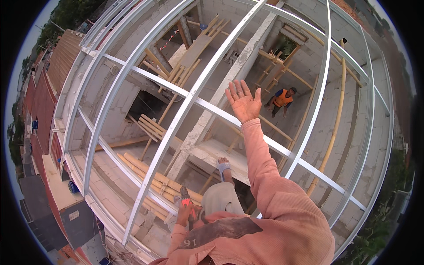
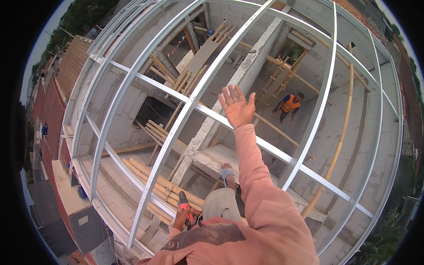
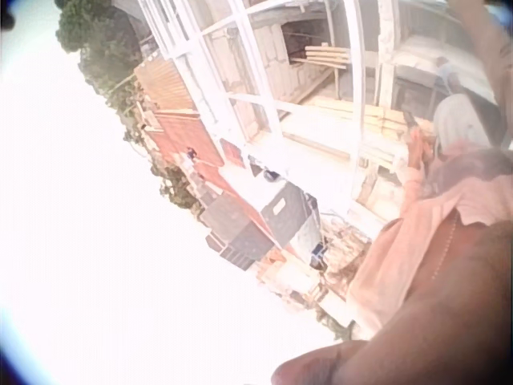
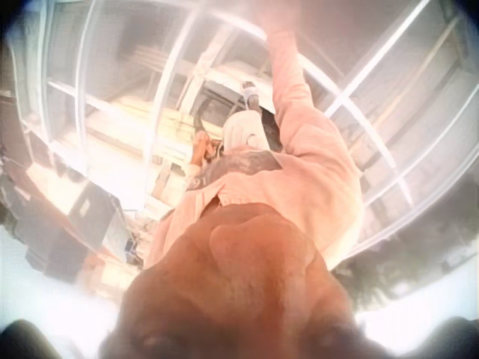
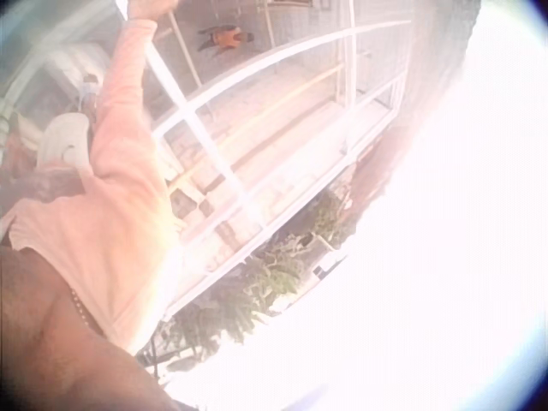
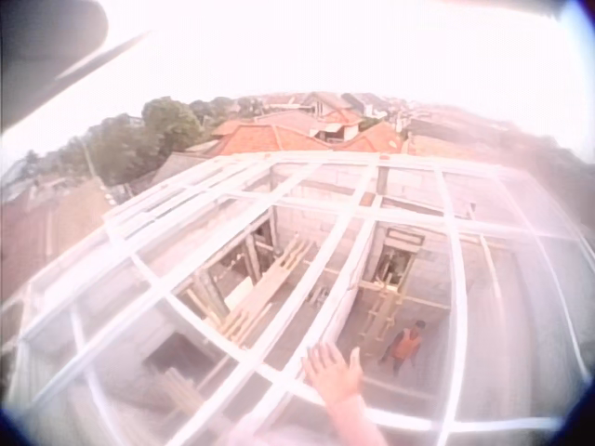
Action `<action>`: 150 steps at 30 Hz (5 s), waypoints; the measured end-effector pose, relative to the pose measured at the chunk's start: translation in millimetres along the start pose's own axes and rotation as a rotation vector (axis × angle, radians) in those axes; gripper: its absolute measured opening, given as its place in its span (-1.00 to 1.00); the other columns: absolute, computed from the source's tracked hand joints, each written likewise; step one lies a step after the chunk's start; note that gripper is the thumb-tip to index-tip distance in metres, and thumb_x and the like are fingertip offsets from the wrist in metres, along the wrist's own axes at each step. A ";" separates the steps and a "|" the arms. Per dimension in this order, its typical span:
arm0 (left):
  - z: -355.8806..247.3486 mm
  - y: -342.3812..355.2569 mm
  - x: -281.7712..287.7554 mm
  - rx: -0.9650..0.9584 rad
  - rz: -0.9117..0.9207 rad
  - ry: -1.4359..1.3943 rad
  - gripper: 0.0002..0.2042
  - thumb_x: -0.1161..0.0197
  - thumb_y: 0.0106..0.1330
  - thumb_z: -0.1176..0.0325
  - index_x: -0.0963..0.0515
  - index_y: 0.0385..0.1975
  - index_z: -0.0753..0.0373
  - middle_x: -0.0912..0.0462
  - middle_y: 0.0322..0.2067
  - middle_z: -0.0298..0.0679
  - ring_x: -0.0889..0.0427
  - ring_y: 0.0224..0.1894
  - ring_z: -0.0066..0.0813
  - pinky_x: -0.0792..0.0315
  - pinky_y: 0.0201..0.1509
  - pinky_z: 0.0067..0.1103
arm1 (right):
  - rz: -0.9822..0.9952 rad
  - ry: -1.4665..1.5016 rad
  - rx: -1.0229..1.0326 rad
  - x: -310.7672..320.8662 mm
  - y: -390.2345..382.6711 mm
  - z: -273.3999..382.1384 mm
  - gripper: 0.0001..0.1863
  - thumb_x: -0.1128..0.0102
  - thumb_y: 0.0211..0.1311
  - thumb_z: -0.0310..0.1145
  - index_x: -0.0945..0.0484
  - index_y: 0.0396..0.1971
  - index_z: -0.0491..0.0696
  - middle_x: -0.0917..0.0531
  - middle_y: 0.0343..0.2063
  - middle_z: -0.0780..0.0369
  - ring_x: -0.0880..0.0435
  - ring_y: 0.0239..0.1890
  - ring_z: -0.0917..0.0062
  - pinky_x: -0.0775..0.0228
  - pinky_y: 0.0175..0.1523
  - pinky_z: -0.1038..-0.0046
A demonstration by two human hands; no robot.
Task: The person is using a power drill to secure metal studs to a roof structure, positioning the frames by hand and driving screws into the joints.
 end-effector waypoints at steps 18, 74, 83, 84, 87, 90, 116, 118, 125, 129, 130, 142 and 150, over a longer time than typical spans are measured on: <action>47.1 -101.2 55.6 0.134 -0.210 -1.005 -0.72 -0.31 0.32 0.36 -0.48 -0.03 0.23 -0.61 -0.23 -0.21 -0.67 -0.24 -0.35 -0.74 -0.21 -0.34 | -0.143 -1.196 -1.280 186.1 -336.2 -316.8 -0.63 -0.13 0.49 -0.03 -0.52 -0.40 -0.01 -0.42 -0.61 0.39 -0.46 -0.50 0.60 -0.35 -0.29 0.50; 124.9 -122.2 20.2 0.243 -0.166 -1.103 -0.44 -0.26 0.28 0.49 -0.34 0.31 0.32 -0.56 0.05 -0.10 -0.70 -0.09 -0.32 -0.74 -0.09 -0.35 | -0.092 -3.171 -0.376 255.7 -83.1 102.1 -0.01 -0.41 0.23 -0.09 -0.03 0.54 0.00 -0.17 0.44 -0.16 -0.19 0.47 -0.07 -0.10 0.52 0.09; 124.9 -121.0 15.9 0.273 -0.162 -1.072 -0.46 -0.27 0.28 0.48 -0.35 0.28 0.32 -0.59 0.00 -0.11 -0.71 -0.11 -0.32 -0.75 -0.09 -0.36 | -0.112 -3.253 -0.377 275.1 -73.1 153.2 -0.03 -0.38 0.24 -0.05 -0.04 0.53 0.02 -0.19 0.46 -0.13 -0.15 0.50 -0.06 -0.05 0.54 0.04; 124.7 -117.0 11.0 0.260 -0.126 -1.096 -0.46 -0.27 0.28 0.48 -0.35 0.28 0.32 -0.59 0.00 -0.11 -0.71 -0.11 -0.32 -0.75 -0.09 -0.36 | 0.030 -3.205 -0.334 271.9 -50.5 172.4 -0.05 -0.38 0.25 -0.07 -0.07 0.52 -0.04 -0.24 0.44 -0.13 -0.19 0.49 -0.04 -0.07 0.53 0.09; 125.3 -118.7 16.0 0.265 -0.149 -1.097 -0.48 -0.28 0.28 0.48 -0.36 0.26 0.32 -0.60 0.00 -0.11 -0.71 -0.12 -0.32 -0.75 -0.10 -0.35 | 0.057 -2.976 -0.544 303.2 -55.7 158.2 -0.10 -0.37 0.26 -0.09 -0.14 0.49 -0.13 -0.33 0.40 -0.12 -0.26 0.47 0.01 -0.12 0.52 0.18; 119.4 -121.4 16.6 0.270 -0.149 -1.102 -0.50 -0.28 0.28 0.48 -0.36 0.24 0.31 -0.60 -0.03 -0.13 -0.71 -0.13 -0.34 -0.75 -0.11 -0.35 | -0.053 -2.860 -0.682 309.0 -70.9 151.6 -0.14 -0.36 0.28 -0.09 -0.21 0.45 -0.17 -0.40 0.36 -0.12 -0.33 0.44 0.01 -0.17 0.49 0.20; 75.4 -115.2 7.4 0.242 -0.125 -1.012 -0.54 -0.18 0.39 0.38 -0.37 0.28 0.28 -0.61 0.05 -0.09 -0.72 -0.09 -0.23 -0.72 -0.07 -0.31 | -0.183 -3.131 -0.428 285.6 -16.3 115.8 0.01 -0.45 0.12 0.07 -0.10 0.46 0.01 -0.45 0.27 -0.07 -0.41 0.33 -0.02 -0.34 0.36 0.05; 52.1 -120.7 -0.6 0.219 -0.138 -1.026 -0.54 -0.17 0.39 0.41 -0.37 0.28 0.31 -0.60 0.07 -0.10 -0.70 -0.04 -0.29 -0.71 -0.01 -0.30 | -0.121 -3.001 -0.432 297.8 -6.7 111.8 -0.26 -0.41 0.21 -0.09 -0.24 0.28 -0.03 -0.52 0.17 -0.07 -0.53 0.22 -0.08 -0.43 0.26 0.00; -20.2 -128.5 -47.5 0.135 -0.219 -1.078 -0.51 -0.15 0.38 0.39 -0.35 0.30 0.35 -0.58 0.13 -0.03 -0.68 0.03 -0.23 -0.70 0.03 -0.26 | -0.158 -3.008 -0.453 263.2 -21.1 80.2 -0.52 -0.35 0.30 -0.12 -0.29 0.00 0.04 -0.61 0.06 0.03 -0.63 0.09 -0.06 -0.53 0.12 -0.02; -27.8 -119.5 -69.8 0.120 -0.094 -1.030 -0.47 -0.17 0.34 0.43 -0.30 0.32 0.38 -0.51 0.22 -0.02 -0.65 0.08 -0.16 -0.71 0.03 -0.25 | -0.227 -2.976 -0.507 281.7 -18.3 86.1 -0.56 -0.29 0.36 -0.09 -0.27 -0.03 0.02 -0.61 0.05 0.05 -0.63 0.09 -0.03 -0.49 0.09 -0.06; -41.6 -119.4 -77.2 0.109 -0.089 -1.023 -0.47 -0.17 0.34 0.43 -0.30 0.32 0.38 -0.51 0.22 -0.02 -0.65 0.08 -0.16 -0.71 0.03 -0.25 | -0.235 -2.993 -0.481 288.2 -18.5 90.1 -0.57 -0.29 0.36 -0.09 -0.27 -0.03 0.03 -0.61 0.04 0.05 -0.64 0.08 -0.02 -0.51 0.08 -0.05; -116.3 -155.7 -107.4 -0.003 -0.093 -0.869 -0.40 -0.20 0.28 0.56 -0.22 0.35 0.33 -0.40 0.33 -0.07 -0.54 0.24 -0.14 -0.72 0.05 -0.27 | -0.307 -3.016 -0.513 281.6 -19.4 84.1 -0.54 -0.32 0.34 -0.08 -0.28 0.03 0.09 -0.62 0.02 0.10 -0.65 0.11 0.07 -0.51 0.10 -0.06; -181.2 -172.4 -135.0 -0.102 0.111 -0.733 -0.23 -0.29 0.28 0.48 -0.05 0.47 0.35 -0.26 0.45 -0.07 -0.51 0.29 -0.22 -0.64 0.17 -0.30 | -0.492 -3.070 -0.562 280.7 -18.8 81.9 -0.54 -0.32 0.36 -0.09 -0.27 0.05 0.12 -0.63 0.05 0.15 -0.65 0.15 0.13 -0.49 0.15 -0.03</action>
Point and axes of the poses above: each hand's wrist, its own y-axis towards the middle knuckle, its own x-axis out of the back of the hand, z = x × y, the point moved 8 cm from there along y, towards the middle knuckle
